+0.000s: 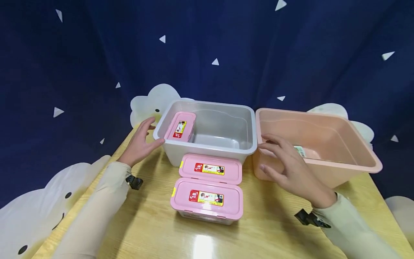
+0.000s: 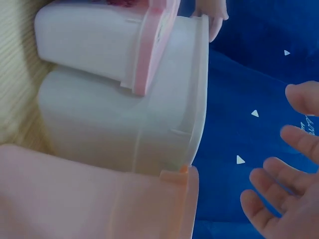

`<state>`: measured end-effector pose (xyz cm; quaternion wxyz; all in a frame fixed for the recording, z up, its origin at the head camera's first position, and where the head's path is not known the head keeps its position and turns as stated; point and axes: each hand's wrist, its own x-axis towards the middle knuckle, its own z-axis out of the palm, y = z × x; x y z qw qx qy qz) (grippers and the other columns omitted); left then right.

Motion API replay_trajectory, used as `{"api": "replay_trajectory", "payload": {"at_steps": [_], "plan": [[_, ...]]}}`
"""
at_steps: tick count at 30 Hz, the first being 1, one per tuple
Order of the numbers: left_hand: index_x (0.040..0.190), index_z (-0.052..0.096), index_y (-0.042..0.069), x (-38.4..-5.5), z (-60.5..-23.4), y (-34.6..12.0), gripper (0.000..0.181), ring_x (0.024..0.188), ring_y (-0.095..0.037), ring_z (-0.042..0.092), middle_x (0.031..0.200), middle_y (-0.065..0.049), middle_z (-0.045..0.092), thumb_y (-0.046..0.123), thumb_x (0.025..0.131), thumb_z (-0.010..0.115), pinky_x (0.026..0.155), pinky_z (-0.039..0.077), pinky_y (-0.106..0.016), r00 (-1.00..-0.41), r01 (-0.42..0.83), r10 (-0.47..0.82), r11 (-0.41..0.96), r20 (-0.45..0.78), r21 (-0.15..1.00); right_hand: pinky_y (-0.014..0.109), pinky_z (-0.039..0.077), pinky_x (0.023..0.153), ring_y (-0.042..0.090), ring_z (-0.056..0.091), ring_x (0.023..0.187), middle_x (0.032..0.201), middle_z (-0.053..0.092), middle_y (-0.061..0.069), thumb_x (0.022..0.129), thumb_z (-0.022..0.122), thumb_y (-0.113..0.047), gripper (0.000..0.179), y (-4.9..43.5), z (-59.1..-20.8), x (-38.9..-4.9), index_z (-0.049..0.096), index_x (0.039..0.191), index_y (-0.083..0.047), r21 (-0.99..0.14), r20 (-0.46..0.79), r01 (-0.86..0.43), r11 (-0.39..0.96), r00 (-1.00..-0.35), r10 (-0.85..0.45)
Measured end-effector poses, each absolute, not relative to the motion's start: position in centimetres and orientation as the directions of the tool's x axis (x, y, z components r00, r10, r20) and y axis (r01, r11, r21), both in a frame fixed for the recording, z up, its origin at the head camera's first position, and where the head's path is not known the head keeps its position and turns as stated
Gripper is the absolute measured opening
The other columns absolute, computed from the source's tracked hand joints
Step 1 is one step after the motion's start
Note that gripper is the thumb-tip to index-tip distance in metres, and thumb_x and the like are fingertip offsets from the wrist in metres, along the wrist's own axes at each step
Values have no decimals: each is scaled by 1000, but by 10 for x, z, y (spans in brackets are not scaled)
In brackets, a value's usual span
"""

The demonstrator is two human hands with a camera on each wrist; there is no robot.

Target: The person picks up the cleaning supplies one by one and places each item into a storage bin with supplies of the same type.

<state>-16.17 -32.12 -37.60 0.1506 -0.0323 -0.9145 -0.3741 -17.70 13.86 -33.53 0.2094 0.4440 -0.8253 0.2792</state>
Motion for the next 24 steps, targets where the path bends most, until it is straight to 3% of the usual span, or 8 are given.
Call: {"api": "replay_trajectory", "payload": {"at_steps": [3,7,14,24], "plan": [[159,17,12,-172,-373,-314,91,140,-39,39,163,-13,24,37,89,69,114,34,-61,-977,110,-50,714,206,692,14,22,117,29,45,136,145,51,14,80,78,-10,51,141,-337,-175,63,129,-9,-291,600,-853,433,-516,-612],[160,13,19,-182,-379,-312,96,143,-37,35,162,-12,24,38,87,72,115,32,-63,-985,113,-23,664,172,739,13,23,116,26,46,135,144,53,12,80,78,-9,50,144,-336,-174,64,127,-10,-298,616,-863,408,-500,-609],[161,-5,18,-184,-376,-317,115,153,-40,14,169,-12,1,41,81,75,119,18,-67,-989,80,-24,737,144,672,10,25,115,21,50,131,143,53,9,80,78,-6,48,145,-333,-177,64,125,-13,-321,577,-860,398,-510,-637],[161,2,29,-192,-380,-312,113,146,-40,28,167,-8,13,37,78,79,114,28,-70,-991,79,-27,676,132,733,9,21,115,21,47,134,143,54,1,86,75,-11,46,140,-338,-179,62,128,-23,-386,448,-817,429,-573,-686]]}}
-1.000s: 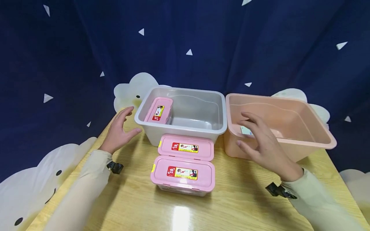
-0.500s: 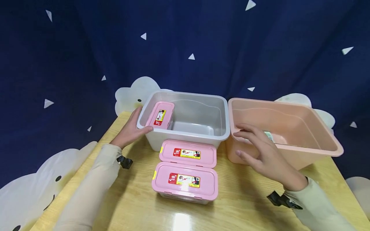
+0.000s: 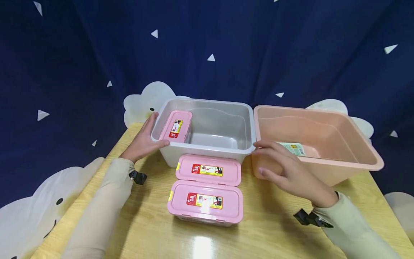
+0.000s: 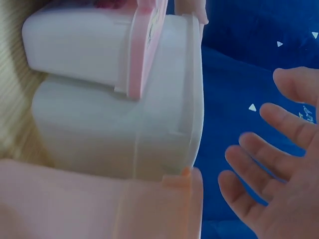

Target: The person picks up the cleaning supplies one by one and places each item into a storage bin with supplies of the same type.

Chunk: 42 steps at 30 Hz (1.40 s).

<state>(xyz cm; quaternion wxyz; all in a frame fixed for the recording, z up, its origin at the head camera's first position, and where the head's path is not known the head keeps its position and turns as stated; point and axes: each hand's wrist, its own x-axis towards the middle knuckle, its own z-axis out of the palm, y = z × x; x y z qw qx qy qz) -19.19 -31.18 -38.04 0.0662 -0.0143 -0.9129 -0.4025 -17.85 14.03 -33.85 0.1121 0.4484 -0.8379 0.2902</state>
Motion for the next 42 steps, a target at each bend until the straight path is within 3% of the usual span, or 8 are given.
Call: {"api": "replay_trajectory", "payload": {"at_steps": [8,10,15,23,32,37,42], "plan": [[161,0,27,-199,-380,-308,114,149,-37,25,168,-6,9,41,79,79,117,26,-67,-995,76,4,666,99,742,9,32,110,11,57,124,128,64,-8,88,73,-10,41,132,-339,-172,63,123,-27,-381,394,-855,351,-494,-775],[161,1,27,-200,-379,-308,114,149,-37,25,168,-6,9,42,80,79,117,25,-66,-996,71,5,660,90,747,12,38,106,8,57,122,128,64,-9,87,74,-12,40,126,-340,-170,63,123,-26,-374,391,-862,342,-481,-785],[161,2,26,-198,-378,-310,112,148,-37,26,167,-7,11,44,80,78,118,24,-67,-998,33,-14,647,55,762,28,46,105,14,57,125,131,63,-2,86,74,-14,39,109,-346,-163,63,123,-19,-368,390,-880,299,-439,-809],[160,2,24,-193,-381,-313,110,142,-38,36,160,-14,28,43,82,77,115,31,-65,-1000,-23,-28,586,-9,810,38,43,111,16,51,132,137,59,0,91,71,-23,44,91,-363,-153,57,131,-16,-392,360,-872,292,-438,-824],[160,1,23,-192,-375,-311,113,142,-38,34,161,-14,26,44,81,78,115,31,-65,-998,-58,-50,578,-36,814,41,40,111,20,49,132,137,57,4,90,70,-29,47,77,-382,-147,57,132,-11,-368,381,-874,318,-453,-806],[160,2,25,-191,-374,-312,111,143,-37,34,161,-12,27,44,81,78,116,30,-64,-998,-55,-60,568,-26,821,47,42,105,24,49,130,140,56,7,89,68,-43,53,70,-395,-141,59,132,-13,-291,437,-893,343,-443,-783],[160,2,25,-188,-374,-313,109,144,-38,33,162,-12,25,41,83,77,116,29,-65,-997,-60,-69,562,-26,825,47,36,106,24,44,135,143,51,8,90,62,-55,60,65,-405,-139,57,134,-14,-273,434,-906,322,-415,-800]]}}
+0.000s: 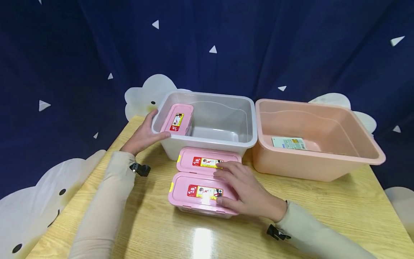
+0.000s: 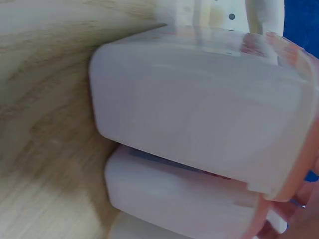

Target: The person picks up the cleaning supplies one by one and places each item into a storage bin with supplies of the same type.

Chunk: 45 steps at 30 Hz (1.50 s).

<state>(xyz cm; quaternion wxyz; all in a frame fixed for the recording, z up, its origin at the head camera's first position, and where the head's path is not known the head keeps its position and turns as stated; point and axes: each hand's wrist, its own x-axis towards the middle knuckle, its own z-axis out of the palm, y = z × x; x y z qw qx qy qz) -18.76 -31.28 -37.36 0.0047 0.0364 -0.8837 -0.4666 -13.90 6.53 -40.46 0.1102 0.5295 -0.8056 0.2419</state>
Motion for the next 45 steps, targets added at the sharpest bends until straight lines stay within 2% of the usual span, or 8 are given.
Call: {"api": "replay_trajectory", "payload": {"at_steps": [4,10,13,20,27,32,37,45], "plan": [[160,1,27,-187,-373,-311,109,144,-38,33,162,-12,25,43,83,76,116,29,-65,-997,-69,-68,567,-38,821,48,32,112,24,38,141,150,45,7,89,60,-62,67,67,-408,-135,52,138,-17,-272,372,-909,316,-403,-837],[160,1,30,-186,-372,-312,108,145,-38,32,163,-12,25,44,83,76,116,29,-66,-997,-66,-66,567,-35,821,47,31,117,26,32,147,159,34,11,91,53,-66,77,65,-409,-126,42,148,-16,-101,316,-949,300,-316,-894],[160,1,30,-186,-372,-313,108,145,-39,32,163,-12,24,44,83,76,116,27,-66,-997,-67,-64,569,-37,819,48,29,119,27,29,150,161,31,13,92,49,-66,78,64,-411,-124,40,150,-15,-47,301,-951,307,-306,-903],[160,-1,28,-187,-372,-313,109,146,-40,30,164,-14,21,45,84,74,117,26,-67,-997,-77,-64,588,-48,805,44,35,117,29,38,144,155,39,14,95,45,-64,75,64,-413,-117,44,146,-9,3,331,-959,285,-268,-905],[161,-1,24,-185,-373,-315,109,145,-41,31,163,-17,23,44,85,74,117,26,-66,-998,-63,-61,593,-33,803,35,43,104,19,47,124,143,48,6,83,65,-53,69,56,-406,-114,48,138,-15,-44,327,-952,303,-301,-896],[161,-1,25,-185,-375,-314,108,144,-41,32,162,-17,24,46,84,74,116,27,-66,-998,-64,-60,597,-34,800,34,46,97,16,48,117,142,47,3,78,68,-50,71,49,-404,-111,46,140,-22,-109,275,-939,325,-343,-898],[161,0,27,-186,-375,-313,108,144,-42,32,163,-17,24,47,84,73,116,27,-68,-997,-62,-68,597,-26,800,40,46,103,19,51,124,146,47,5,79,68,-59,79,44,-407,-112,44,144,-23,-134,266,-933,335,-359,-894],[160,1,29,-186,-373,-313,107,145,-40,32,163,-14,24,46,85,74,116,27,-67,-997,-73,-63,583,-45,809,44,47,104,21,50,133,148,48,4,77,69,-61,87,47,-408,-111,40,149,-20,-114,251,-918,380,-397,-883]]}}
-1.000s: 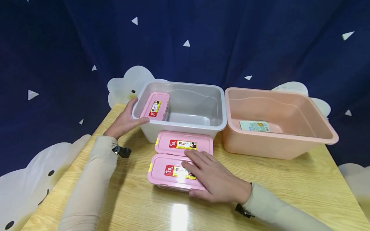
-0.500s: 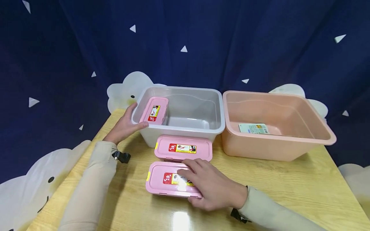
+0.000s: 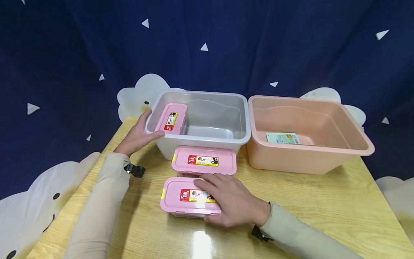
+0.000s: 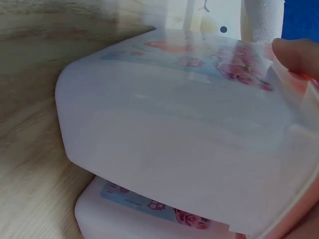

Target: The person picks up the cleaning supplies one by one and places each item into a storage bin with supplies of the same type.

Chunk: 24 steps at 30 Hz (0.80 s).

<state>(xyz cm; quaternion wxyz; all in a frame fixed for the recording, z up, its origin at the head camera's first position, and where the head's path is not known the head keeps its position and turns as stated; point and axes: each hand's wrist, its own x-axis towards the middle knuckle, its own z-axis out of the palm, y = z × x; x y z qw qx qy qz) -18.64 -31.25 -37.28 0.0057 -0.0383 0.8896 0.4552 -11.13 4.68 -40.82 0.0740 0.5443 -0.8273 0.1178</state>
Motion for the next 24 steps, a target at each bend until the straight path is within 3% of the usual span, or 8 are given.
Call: {"api": "replay_trajectory", "payload": {"at_steps": [7,15,24], "plan": [[160,0,28,-187,-370,-312,105,145,-41,31,163,-16,25,44,86,73,116,27,-67,-998,-67,-52,591,-44,804,41,50,99,17,50,132,148,47,2,74,72,-59,90,52,-405,-113,41,150,-22,-156,213,-912,378,-405,-889],[160,0,30,-186,-369,-313,106,146,-40,30,163,-14,24,44,85,74,117,26,-67,-998,-61,-47,582,-41,811,34,49,81,13,55,110,132,51,-4,71,73,-58,91,50,-408,-114,39,150,-27,-192,212,-893,406,-442,-872],[160,2,30,-186,-371,-313,107,146,-39,30,163,-14,25,42,84,76,118,25,-65,-997,-72,-56,552,-49,831,42,49,94,21,50,126,146,44,-1,75,75,-55,94,49,-400,-110,33,154,-27,-271,96,-858,437,-476,-874]]}}
